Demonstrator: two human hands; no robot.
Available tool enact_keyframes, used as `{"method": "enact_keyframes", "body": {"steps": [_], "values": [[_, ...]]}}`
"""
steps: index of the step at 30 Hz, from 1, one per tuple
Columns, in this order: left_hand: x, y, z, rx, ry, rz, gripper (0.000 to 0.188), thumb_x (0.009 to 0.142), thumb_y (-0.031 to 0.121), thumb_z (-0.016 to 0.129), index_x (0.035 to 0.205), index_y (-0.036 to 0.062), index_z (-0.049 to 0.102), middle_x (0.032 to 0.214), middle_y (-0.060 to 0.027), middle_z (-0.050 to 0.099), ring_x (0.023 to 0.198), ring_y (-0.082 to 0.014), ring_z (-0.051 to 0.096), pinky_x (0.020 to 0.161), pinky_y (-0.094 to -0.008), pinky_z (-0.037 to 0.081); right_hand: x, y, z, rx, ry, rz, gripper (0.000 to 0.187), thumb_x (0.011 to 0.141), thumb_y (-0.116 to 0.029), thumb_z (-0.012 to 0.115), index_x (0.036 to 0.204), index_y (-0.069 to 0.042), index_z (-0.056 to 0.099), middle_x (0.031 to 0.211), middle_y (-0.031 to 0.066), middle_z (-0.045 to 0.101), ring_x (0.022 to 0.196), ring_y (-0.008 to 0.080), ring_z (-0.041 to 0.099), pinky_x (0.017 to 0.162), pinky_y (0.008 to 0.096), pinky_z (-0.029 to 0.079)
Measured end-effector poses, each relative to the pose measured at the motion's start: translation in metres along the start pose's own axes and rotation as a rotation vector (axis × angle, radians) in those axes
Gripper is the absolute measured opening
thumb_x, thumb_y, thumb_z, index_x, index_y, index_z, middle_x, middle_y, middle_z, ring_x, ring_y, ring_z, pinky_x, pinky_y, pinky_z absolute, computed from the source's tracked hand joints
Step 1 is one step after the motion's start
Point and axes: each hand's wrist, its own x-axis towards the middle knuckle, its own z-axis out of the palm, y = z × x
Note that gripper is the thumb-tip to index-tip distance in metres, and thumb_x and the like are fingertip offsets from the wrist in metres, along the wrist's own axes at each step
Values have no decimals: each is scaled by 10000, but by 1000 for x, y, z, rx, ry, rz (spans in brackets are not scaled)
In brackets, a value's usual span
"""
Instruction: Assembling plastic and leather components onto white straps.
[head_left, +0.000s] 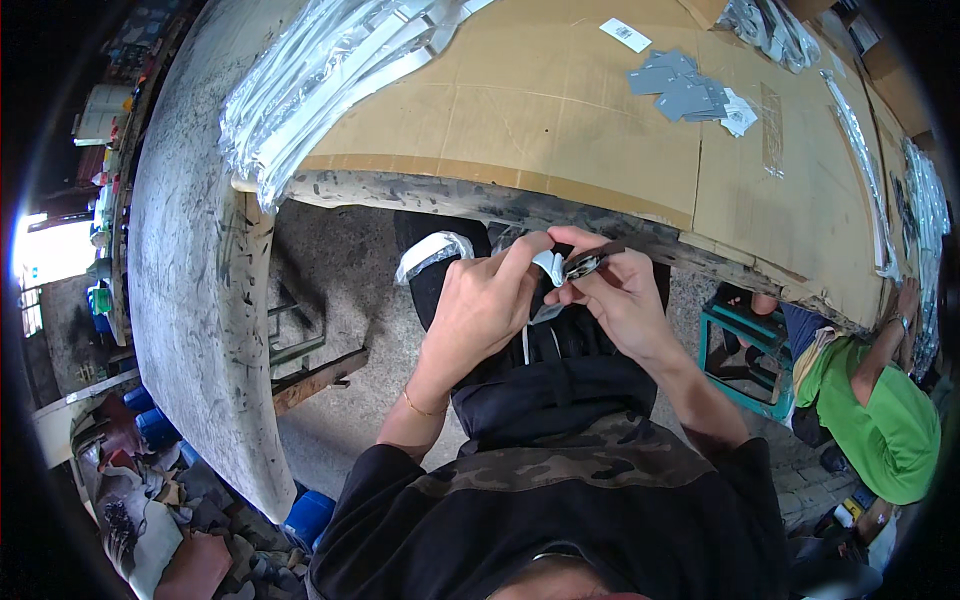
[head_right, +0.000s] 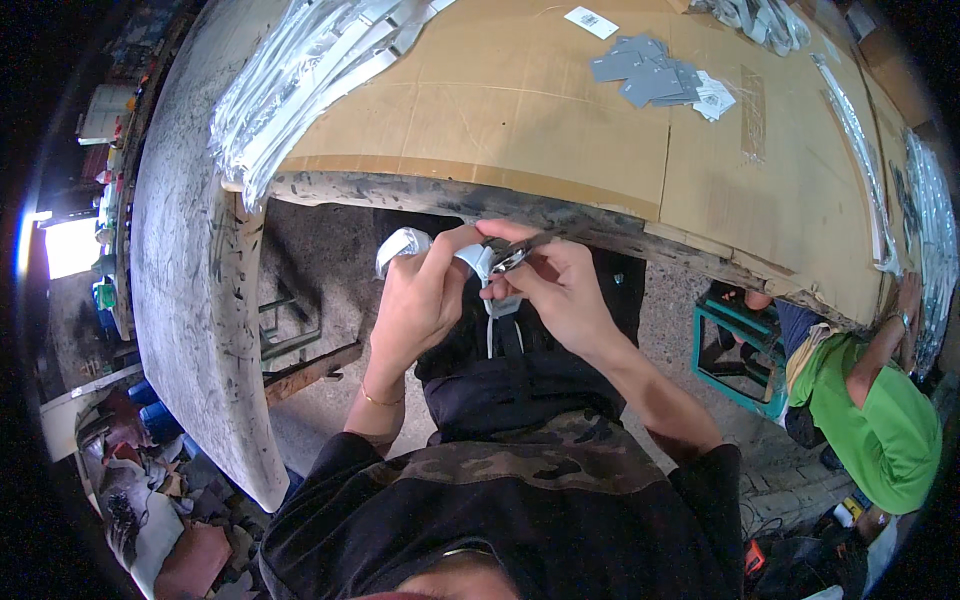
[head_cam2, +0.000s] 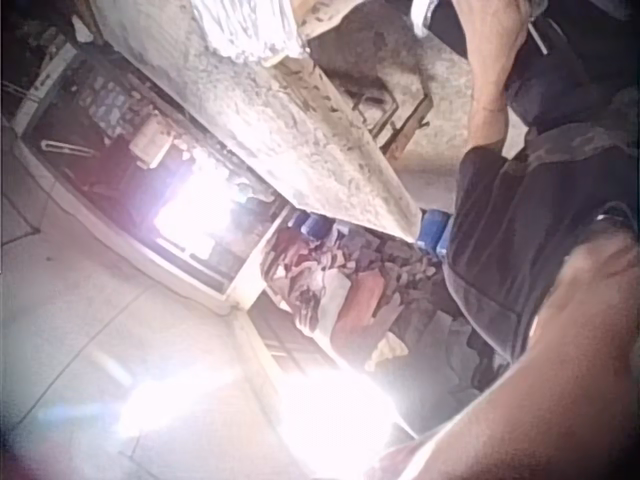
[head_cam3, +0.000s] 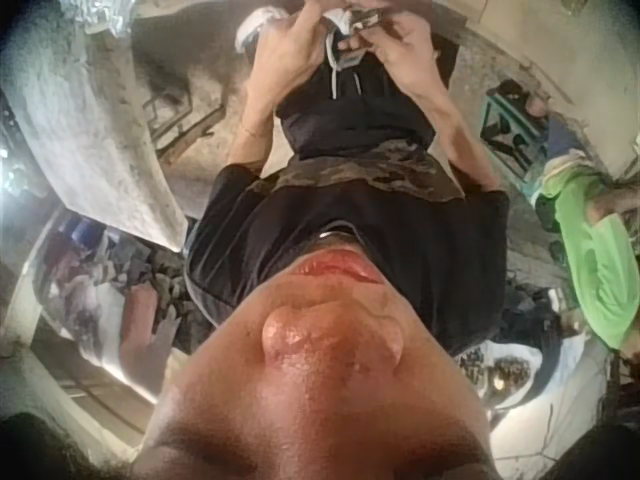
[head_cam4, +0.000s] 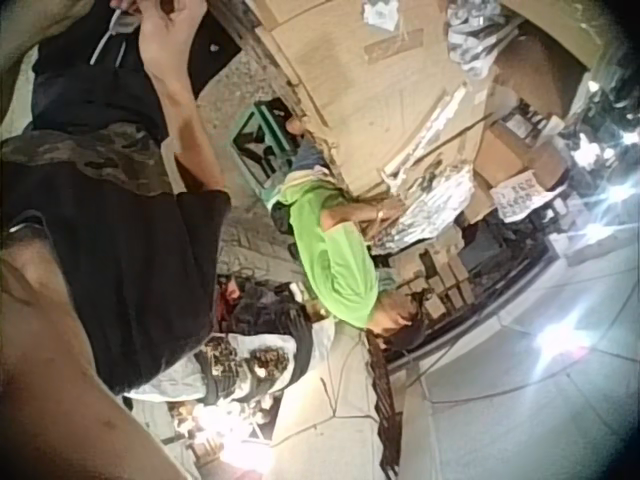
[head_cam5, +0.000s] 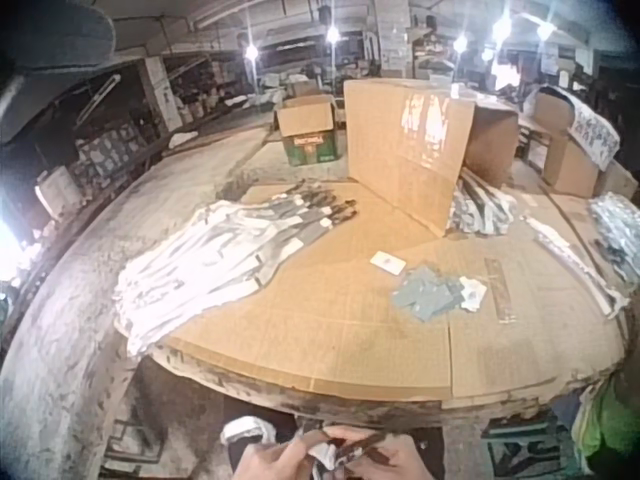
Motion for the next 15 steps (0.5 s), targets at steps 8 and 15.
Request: {"method": "enact_keyframes", "body": {"steps": [8,15], "values": [[2,4,0,-143,-67,-80,398,781,207,719,1120,71,561,622,-113,592,514,-251,607,471,-338,448,-6,0,8,182,175,38,294,948,4,493,1235,13,558,923,47,613,782,91,580,732,246,514],[-6,9,15,-253,-39,-222,359,796,203,714,1077,41,560,562,-91,562,484,-225,598,464,-309,446,-7,1,-4,139,106,39,233,946,-9,506,1163,11,588,942,49,616,786,93,585,723,236,507]]}}
